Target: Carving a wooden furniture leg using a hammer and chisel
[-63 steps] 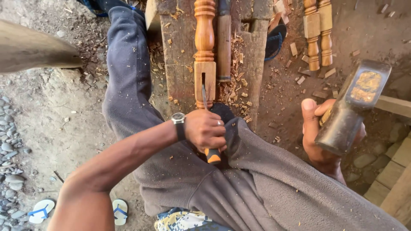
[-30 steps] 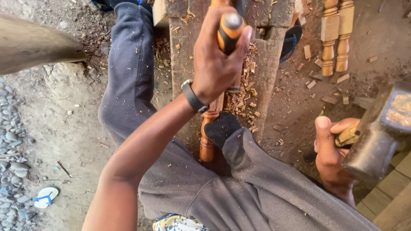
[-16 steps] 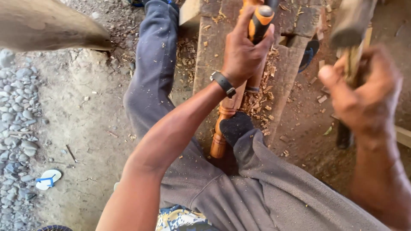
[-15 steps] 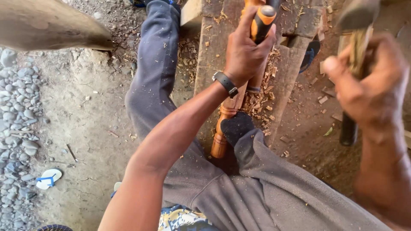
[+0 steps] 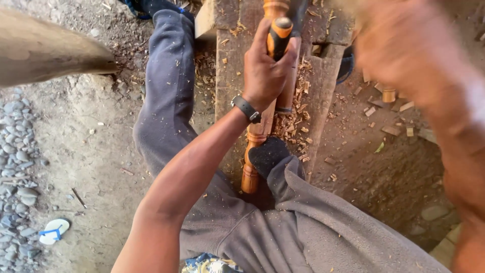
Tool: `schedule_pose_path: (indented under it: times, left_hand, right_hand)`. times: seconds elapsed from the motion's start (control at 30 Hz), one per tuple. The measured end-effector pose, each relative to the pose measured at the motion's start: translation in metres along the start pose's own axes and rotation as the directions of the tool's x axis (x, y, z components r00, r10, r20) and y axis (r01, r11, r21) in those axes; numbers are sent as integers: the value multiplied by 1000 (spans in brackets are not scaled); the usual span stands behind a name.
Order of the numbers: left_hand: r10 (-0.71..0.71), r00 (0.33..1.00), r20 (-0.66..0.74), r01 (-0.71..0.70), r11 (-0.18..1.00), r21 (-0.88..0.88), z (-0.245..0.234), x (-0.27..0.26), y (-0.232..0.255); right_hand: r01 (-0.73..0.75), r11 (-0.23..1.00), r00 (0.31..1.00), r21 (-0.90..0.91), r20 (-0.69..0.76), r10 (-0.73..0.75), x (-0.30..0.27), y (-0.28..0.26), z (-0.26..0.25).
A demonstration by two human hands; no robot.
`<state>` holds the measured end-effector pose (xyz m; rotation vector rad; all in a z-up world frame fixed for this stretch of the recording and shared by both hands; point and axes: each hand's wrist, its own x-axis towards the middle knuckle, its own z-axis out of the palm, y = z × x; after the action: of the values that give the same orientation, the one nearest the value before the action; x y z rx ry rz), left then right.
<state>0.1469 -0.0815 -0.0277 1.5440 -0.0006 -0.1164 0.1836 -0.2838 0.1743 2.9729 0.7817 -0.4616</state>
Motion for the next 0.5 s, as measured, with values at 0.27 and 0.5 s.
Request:
schedule_pose_path:
  times: [0.27, 0.5]
  left_hand:
    - [-49, 997, 52, 46, 997, 63, -8, 10, -23]
    - [-11, 968, 250, 56, 983, -174, -23, 8, -12]
  right_hand:
    - [68, 814, 996, -576, 92, -18, 2, 9, -1]
    - [-193, 981, 940, -23, 283, 191, -27, -13, 2]
